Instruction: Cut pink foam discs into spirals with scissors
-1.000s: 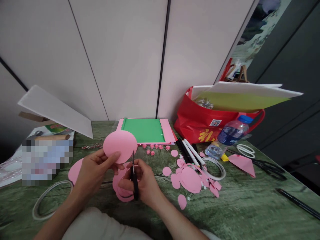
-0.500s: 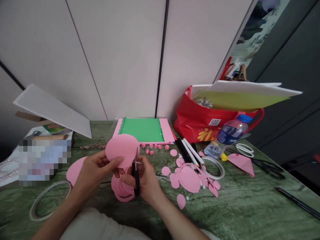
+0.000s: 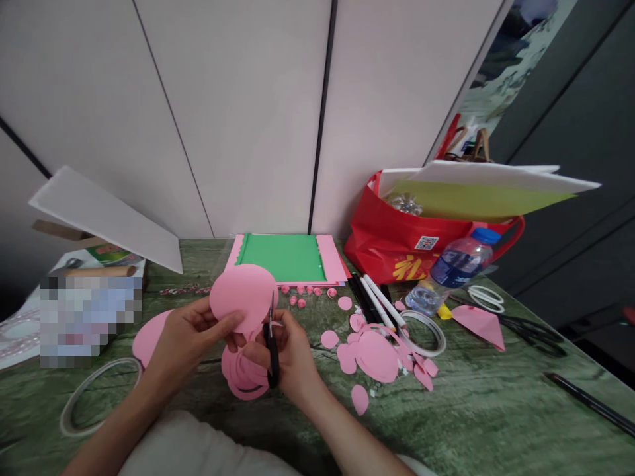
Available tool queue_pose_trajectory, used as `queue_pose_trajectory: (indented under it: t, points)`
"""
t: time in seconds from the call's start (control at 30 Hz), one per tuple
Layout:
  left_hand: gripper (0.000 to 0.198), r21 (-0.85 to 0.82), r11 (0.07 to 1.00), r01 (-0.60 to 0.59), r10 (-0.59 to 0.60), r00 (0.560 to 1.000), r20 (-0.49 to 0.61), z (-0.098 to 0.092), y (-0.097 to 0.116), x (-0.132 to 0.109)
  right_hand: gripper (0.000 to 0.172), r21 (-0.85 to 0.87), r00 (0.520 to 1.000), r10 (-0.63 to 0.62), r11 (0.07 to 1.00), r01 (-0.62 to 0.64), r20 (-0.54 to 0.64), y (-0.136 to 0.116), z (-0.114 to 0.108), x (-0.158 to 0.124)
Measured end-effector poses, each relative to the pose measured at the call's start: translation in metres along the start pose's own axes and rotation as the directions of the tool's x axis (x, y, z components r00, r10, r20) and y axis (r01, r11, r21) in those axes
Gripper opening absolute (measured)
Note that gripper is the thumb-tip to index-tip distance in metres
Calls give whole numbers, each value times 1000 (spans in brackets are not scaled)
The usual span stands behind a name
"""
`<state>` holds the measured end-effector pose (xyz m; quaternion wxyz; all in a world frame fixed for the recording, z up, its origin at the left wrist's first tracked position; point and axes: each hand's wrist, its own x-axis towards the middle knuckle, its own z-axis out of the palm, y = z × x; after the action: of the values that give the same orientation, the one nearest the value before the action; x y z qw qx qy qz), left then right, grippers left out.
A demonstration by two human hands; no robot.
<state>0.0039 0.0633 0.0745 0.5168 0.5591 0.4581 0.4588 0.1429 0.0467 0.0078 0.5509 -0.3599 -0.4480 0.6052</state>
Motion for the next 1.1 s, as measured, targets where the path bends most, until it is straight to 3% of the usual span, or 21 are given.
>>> queue_pose_trajectory:
  t: [0.37, 0.7, 0.97, 1.1]
  points:
    - [8, -38, 999, -1, 2, 1000, 27, -3, -2, 1, 45, -43, 999, 42, 998, -43, -28, -8, 1, -2]
    - [13, -12, 1000, -13, 12, 1000, -17, -4, -2, 1, 41, -29, 995, 88, 996, -89, -38, -7, 1, -3]
    - [33, -205, 964, 167, -151, 984, 93, 1, -2, 0, 40, -30, 998, 60, 998, -61, -21, 1, 9, -7]
    - [18, -159, 969, 190, -176, 979, 101, 0, -3, -1, 41, -49, 999, 47, 998, -47, -7, 0, 10, -8]
